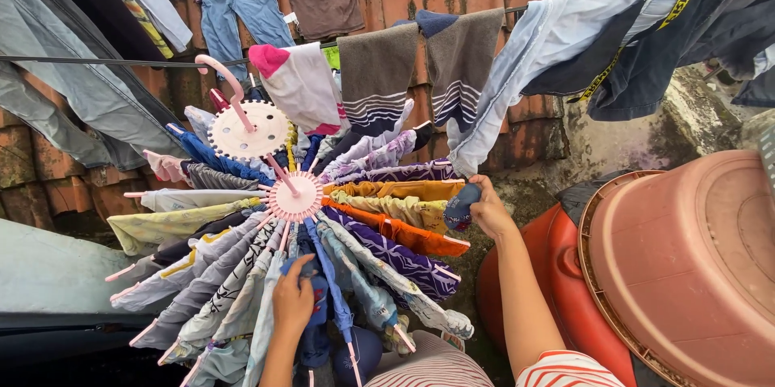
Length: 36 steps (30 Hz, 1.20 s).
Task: Hanging small laundry items like socks and underwear on a circular multi-clip drying rack on a balcony.
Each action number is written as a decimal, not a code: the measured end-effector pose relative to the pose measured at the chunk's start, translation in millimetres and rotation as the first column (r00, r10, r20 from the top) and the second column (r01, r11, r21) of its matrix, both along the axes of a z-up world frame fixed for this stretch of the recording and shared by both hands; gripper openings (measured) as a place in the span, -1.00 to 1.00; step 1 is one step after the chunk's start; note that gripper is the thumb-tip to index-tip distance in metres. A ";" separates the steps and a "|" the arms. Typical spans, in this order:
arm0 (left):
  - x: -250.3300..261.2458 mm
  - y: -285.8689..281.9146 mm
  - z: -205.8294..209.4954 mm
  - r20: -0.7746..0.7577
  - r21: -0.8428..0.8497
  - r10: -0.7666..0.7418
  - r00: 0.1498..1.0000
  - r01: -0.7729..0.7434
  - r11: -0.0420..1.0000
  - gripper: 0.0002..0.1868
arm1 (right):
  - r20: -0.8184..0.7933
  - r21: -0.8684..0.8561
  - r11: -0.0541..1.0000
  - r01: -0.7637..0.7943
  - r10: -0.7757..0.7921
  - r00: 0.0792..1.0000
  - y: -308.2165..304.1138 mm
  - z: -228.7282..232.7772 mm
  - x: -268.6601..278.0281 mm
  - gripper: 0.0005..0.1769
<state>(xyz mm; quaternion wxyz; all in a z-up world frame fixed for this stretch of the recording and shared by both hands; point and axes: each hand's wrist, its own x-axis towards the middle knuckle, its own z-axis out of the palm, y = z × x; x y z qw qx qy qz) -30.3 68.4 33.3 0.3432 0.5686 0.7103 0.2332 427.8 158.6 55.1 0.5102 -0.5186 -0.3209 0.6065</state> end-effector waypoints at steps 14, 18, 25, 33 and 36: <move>167.8 92.9 48.4 -0.288 0.089 -0.585 0.758 0.629 0.772 -0.50 | 0.153 0.102 0.882 0.460 -0.471 0.869 -9.7 -119.0 100.6 -0.91; 229.8 126.0 33.1 -0.376 0.139 -0.673 0.637 0.757 0.639 -0.70 | 0.227 0.116 0.795 0.596 -0.605 0.763 -17.4 -97.9 77.0 -0.92; 292.7 147.5 -38.1 -0.439 0.033 -0.733 0.519 0.825 0.564 -0.43 | 0.178 -0.017 0.803 0.595 -0.583 0.792 -4.5 -102.6 48.0 -0.77; 254.6 153.5 -57.3 -0.661 0.053 -0.626 0.414 0.858 0.512 -0.71 | -0.201 -0.053 0.971 0.232 -0.238 0.950 -4.3 -85.7 24.9 -0.08; 227.1 163.8 -74.9 -0.688 0.053 -0.589 0.424 0.839 0.542 -0.76 | -0.315 -0.006 0.991 0.132 -0.127 0.940 -4.5 -78.9 17.2 -0.13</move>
